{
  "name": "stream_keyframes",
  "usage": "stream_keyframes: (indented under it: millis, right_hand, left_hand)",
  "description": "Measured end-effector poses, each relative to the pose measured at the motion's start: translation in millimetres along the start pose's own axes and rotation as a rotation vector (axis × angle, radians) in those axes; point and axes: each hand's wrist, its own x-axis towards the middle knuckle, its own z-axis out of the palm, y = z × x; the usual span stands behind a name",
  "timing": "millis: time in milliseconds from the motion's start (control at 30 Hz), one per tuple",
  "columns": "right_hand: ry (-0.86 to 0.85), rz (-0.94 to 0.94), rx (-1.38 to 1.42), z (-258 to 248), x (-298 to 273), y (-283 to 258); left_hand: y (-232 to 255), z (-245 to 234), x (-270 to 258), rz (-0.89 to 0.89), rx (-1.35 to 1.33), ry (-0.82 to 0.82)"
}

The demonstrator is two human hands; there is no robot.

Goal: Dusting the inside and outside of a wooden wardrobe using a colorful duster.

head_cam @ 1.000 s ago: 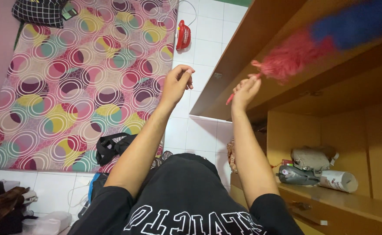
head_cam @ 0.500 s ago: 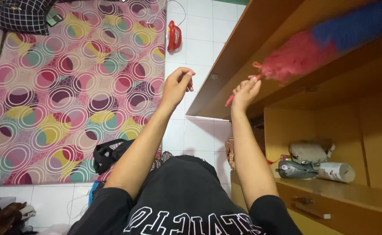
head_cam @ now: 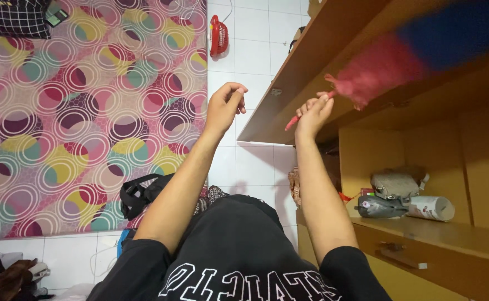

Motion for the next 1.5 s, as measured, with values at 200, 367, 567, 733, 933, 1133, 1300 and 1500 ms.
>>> stream_keyframes:
  millis: [200,367,567,733,933,1133,1300,1500]
  right_hand:
    - [-0.065,0.048,-0.053,6,-16,15]
    - [-0.121,0.023,-0.096,-8,-16,12]
    - [-0.023,-0.025,-0.071,-31,5,-10]
    - [-0.035,0.009,-0.137,-54,6,3]
    - [-0.144,0.029,-0.121,-80,20,-3]
    - [-0.023,-0.016,-0.009,-102,50,-28]
    - [-0.072,-0.081,-0.192,-109,59,-22]
    - [-0.176,-0.452,-0.585,-100,78,-58]
  left_hand:
    - [1,-2,0,-0.02,-0.001,-0.003]
    - [-11,4,7,0.002,-0.049,-0.051]
    - [-12,29,14,0.034,-0.057,-0.088]
    - [-24,58,19,0.028,-0.064,-0.114]
    - [-13,92,15,0.021,-0.037,-0.124]
    - [-22,111,19,0.026,-0.066,-0.108]
    - [-22,124,20,0.013,-0.037,-0.07]
    - [-20,148,27,0.089,-0.019,-0.08]
